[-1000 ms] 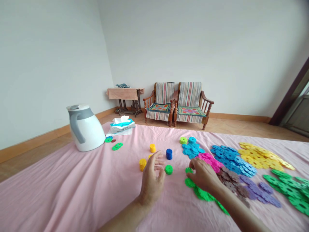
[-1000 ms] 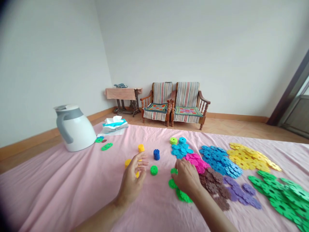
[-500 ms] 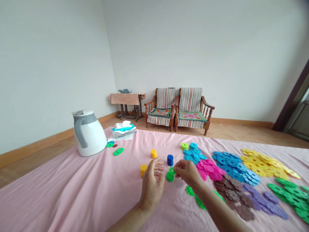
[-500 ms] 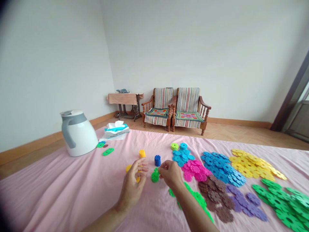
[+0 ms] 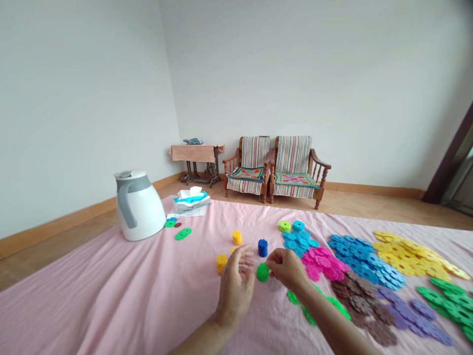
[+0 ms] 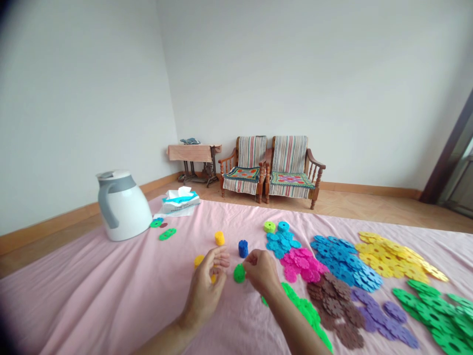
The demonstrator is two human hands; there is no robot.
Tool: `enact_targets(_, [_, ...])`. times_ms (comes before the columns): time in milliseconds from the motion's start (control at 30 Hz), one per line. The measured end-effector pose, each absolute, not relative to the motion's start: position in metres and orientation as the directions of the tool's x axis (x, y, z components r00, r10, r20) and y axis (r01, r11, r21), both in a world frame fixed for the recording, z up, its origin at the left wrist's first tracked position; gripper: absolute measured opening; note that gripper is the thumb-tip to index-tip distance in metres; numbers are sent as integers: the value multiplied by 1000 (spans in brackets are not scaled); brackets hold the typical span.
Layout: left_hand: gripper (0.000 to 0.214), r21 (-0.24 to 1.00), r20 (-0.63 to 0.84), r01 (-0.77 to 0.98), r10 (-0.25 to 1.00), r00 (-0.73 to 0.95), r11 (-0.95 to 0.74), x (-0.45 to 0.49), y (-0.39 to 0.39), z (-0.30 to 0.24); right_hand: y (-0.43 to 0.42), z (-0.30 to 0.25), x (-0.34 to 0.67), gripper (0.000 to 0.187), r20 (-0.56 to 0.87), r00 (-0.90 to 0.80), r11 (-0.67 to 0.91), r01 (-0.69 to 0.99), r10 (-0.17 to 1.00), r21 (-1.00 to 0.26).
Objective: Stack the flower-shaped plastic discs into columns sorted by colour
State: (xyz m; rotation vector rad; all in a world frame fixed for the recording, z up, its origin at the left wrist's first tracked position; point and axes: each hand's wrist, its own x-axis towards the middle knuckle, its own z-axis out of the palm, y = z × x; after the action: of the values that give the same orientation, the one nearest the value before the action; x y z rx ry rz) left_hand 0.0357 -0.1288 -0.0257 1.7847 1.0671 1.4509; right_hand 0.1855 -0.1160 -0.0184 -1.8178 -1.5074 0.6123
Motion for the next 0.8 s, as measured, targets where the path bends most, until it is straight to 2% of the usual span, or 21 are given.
enact_targets(133, [36, 824, 496, 254, 862, 108, -506, 36, -128, -27, -119, -14, 201, 16, 93, 176, -56, 692, 980, -719])
enact_targets(233, [38, 798, 508, 304, 852, 127, -521, 36, -127, -31, -128, -7, 222, 16, 135, 150, -28, 762, 979, -647])
enact_targets(333, [46, 775, 507, 335, 844, 176, -536, 38, -130, -36, -145, -5, 243, 7, 158, 133, -28, 842, 979, -538])
enact_targets(500, [62, 720, 518, 377, 813, 266, -583, 40, -142, -39, -165, -17, 259, 14, 150, 96, -24, 906, 984, -423])
enact_targets(633, [63, 683, 538, 389, 786, 304, -619, 40, -144, -38, -163, -27, 262, 14, 133, 96, -29, 900, 986, -435])
enact_targets(800, [51, 688, 584, 422, 796, 161, -590, 31, -132, -24, -157, -22, 263, 7, 119, 81, -6, 849, 990, -528])
